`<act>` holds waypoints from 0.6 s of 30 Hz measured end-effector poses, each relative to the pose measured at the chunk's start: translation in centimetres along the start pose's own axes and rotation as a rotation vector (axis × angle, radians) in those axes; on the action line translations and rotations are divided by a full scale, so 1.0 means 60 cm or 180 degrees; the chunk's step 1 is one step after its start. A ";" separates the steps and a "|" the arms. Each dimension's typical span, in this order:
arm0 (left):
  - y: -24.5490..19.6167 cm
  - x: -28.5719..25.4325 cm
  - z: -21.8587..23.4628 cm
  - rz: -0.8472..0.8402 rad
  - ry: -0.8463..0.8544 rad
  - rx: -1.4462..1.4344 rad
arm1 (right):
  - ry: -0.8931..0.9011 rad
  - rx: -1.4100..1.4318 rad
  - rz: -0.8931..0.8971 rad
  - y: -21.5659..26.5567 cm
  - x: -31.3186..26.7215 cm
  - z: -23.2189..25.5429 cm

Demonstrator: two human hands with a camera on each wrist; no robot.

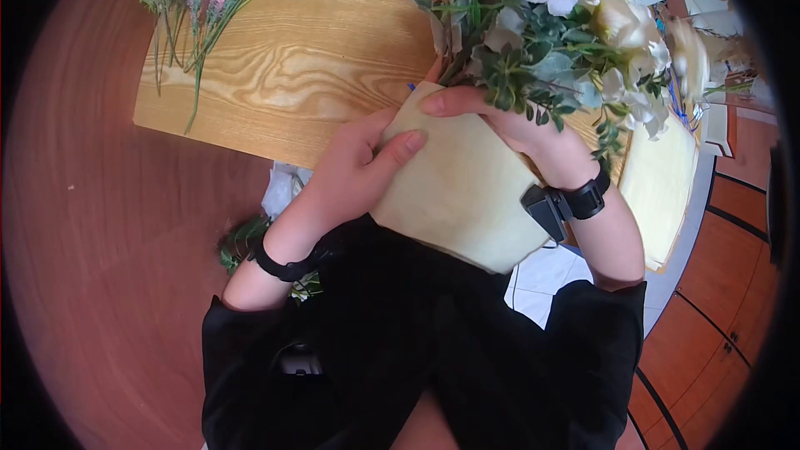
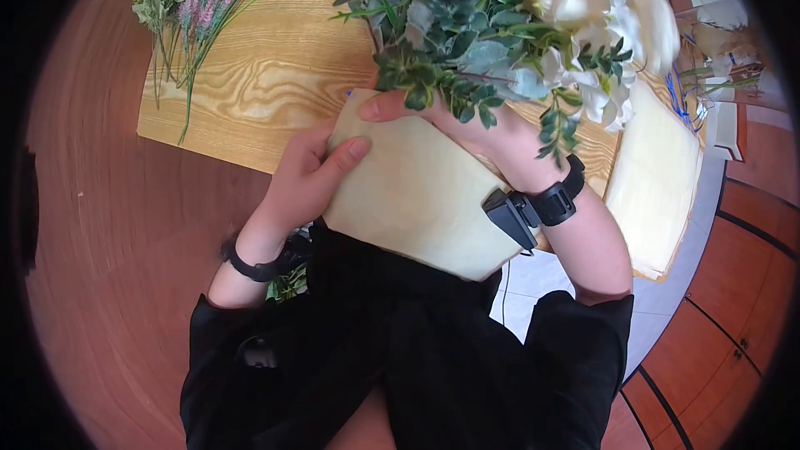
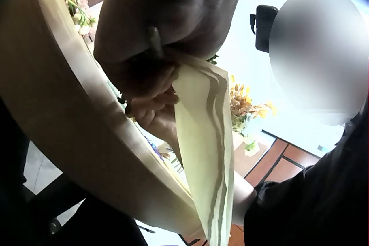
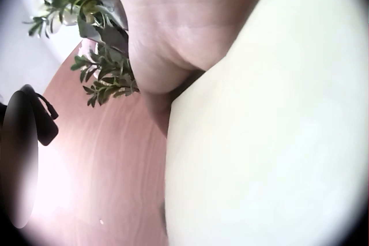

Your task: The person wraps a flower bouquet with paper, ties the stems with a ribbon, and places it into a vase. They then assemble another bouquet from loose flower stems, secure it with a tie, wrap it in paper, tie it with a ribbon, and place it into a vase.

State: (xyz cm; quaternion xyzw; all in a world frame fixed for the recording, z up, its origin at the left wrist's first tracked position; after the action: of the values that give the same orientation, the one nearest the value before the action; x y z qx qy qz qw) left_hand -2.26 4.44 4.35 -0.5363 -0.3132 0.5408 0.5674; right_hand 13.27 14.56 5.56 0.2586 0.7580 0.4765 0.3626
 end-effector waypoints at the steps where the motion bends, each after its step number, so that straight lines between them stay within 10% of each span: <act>1: 0.001 0.000 0.000 -0.0003 -0.0068 -0.0194 | 0.0005 -0.0003 -0.0005 -0.002 0.001 -0.001; 8: -0.001 0.003 0.005 0.0047 -0.0040 -0.0229 | 0.0063 -0.0111 0.0270 0.009 0.003 0.006; 13: -0.012 0.006 0.013 0.0174 -0.0161 -0.0895 | -0.0110 -0.1011 -0.0793 0.039 -0.030 0.006; 18: -0.005 0.012 0.032 0.0270 -0.0367 -0.0955 | 0.0194 -0.2402 0.0794 0.062 -0.099 0.022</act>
State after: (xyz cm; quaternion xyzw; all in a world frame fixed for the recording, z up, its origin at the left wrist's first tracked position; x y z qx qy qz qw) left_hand -3.85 5.69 4.89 -0.5958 -0.3995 0.5413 0.4387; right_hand 18.07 12.43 10.35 0.1831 0.5029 0.7694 0.3488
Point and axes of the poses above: each hand's wrist, its own x-axis towards the middle knuckle, its own z-axis out of the back of the hand, y = z × x, the point moved 4 cm from there along x, towards the middle knuckle, and after that the axes turned 15 degrees about x, right-handed, at the moved point
